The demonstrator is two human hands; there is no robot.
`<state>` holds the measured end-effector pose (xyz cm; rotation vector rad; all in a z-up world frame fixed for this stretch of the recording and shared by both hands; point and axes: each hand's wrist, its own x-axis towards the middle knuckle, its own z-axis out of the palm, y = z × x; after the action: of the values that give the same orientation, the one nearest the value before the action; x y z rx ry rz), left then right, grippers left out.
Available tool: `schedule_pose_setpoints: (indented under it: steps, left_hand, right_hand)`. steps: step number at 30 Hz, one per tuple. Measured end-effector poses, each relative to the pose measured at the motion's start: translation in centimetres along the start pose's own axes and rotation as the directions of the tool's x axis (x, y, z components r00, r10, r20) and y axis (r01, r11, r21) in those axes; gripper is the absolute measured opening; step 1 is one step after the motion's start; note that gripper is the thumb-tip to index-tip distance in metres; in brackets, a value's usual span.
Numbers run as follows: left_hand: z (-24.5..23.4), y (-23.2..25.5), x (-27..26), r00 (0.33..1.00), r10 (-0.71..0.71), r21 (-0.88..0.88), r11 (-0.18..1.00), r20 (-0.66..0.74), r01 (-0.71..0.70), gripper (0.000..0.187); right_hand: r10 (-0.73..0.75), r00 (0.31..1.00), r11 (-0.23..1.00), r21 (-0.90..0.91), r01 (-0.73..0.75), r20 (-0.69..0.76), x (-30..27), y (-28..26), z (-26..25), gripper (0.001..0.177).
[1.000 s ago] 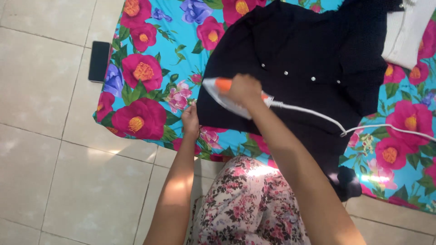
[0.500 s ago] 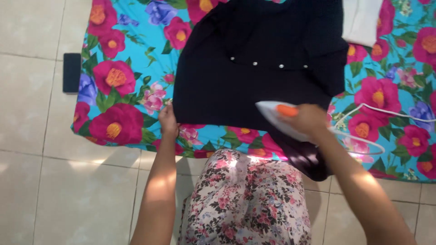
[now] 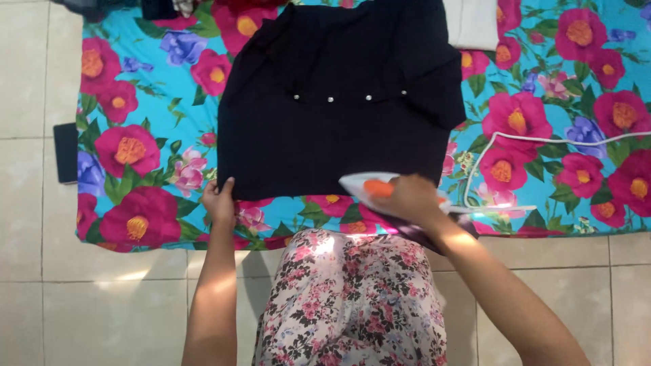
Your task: The person irons a black shirt on a floral surface using an iron, smoothing the fabric with their hands and pressing the iron over the main body and sleeves. The person then folds the ironed shirt.
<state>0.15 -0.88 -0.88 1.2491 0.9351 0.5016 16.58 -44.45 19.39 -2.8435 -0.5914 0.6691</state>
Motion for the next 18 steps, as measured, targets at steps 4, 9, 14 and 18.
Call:
schedule_pose_setpoints:
  steps: [4, 9, 14, 18]
  left_hand:
    - [-1.0, -1.9, 0.8, 0.998, 0.014, -0.1, 0.995, -0.054, -0.019, 0.017]
    - [-0.8, -1.6, 0.9, 0.994, -0.05, -0.179, 0.983, -0.094, 0.033, 0.016]
    - [-1.1, -0.7, 1.2, 0.995, -0.102, -0.298, 0.95, -0.003, 0.097, 0.015]
    - [-1.0, 0.0, 1.4, 0.984, -0.178, -0.273, 0.947, -0.011, 0.169, 0.015]
  right_hand:
    - [0.066, 0.998, 0.997, -0.038, -0.066, 0.005, 0.6, 0.9, -0.6, 0.071]
    - [0.267, 0.95, 0.96, -0.045, -0.277, -0.16, 6.4, 8.5, -3.6, 0.076]
    - [0.378, 0.921, 0.925, -0.012, -0.381, -0.099, 10.7, 13.1, -6.1, 0.085]
    - [0.255, 0.966, 0.966, -0.051, -0.253, 0.038, 9.4, 10.8, -5.3, 0.084]
